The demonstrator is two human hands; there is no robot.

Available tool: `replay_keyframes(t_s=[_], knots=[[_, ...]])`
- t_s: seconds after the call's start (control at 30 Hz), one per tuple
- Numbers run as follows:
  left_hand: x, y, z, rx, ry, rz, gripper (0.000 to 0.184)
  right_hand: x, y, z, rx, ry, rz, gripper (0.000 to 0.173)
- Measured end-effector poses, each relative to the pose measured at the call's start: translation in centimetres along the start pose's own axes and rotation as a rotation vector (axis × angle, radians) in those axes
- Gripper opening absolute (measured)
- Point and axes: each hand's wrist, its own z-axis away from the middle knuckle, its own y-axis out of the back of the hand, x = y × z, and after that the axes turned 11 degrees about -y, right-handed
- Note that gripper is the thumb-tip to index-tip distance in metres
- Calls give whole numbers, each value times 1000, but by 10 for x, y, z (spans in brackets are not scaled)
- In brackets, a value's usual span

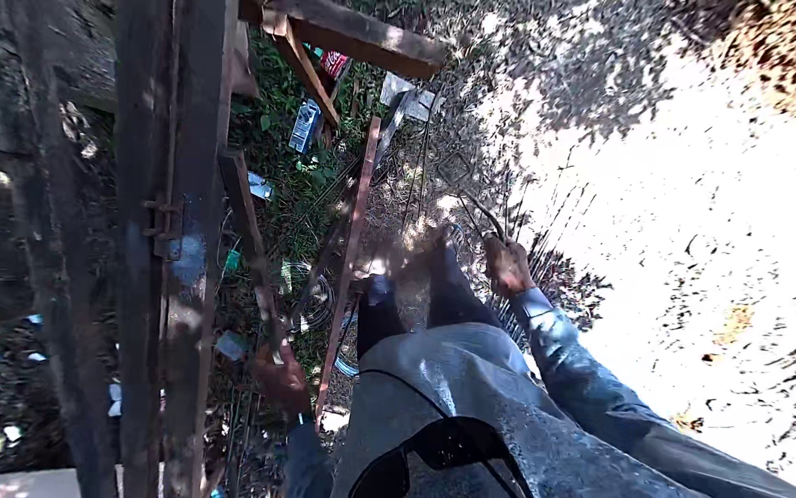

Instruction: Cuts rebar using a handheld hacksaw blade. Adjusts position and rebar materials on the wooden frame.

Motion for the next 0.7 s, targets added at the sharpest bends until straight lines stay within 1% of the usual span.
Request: replay_keyframes(t_s=[0.07, 0.13, 0.2, 0.3, 0.37, 0.43, 0.57, 0.7], knots=[[25, -47, 32, -164, 29, 23, 57, -2, -1, -46, -35, -12, 74, 50], [50, -93, 57, -392, 103, -10, 58, 2, -5, -88, -61, -15, 60, 45], [72, -130, 84, -582, 126, -32, 55, 11, -7, -118, -94, -74, 25, 43], [99, -170, 107, -759, 131, -61, 55, 19, -7, -154, -142, -139, 8, 44], [116, -184, 114, -830, 147, -78, 53, 33, -9, -179, -172, -116, 33, 45], [125, -196, 118, -864, 158, -83, 51, 46, -12, -200, -193, -88, 70, 47], [127, -222, 117, -901, 158, -126, 54, 56, -21, -237, -209, -99, 166, 50], [129, -251, 105, -924, 157, -119, 55, 66, -47, -281, -214, -87, 154, 44]])
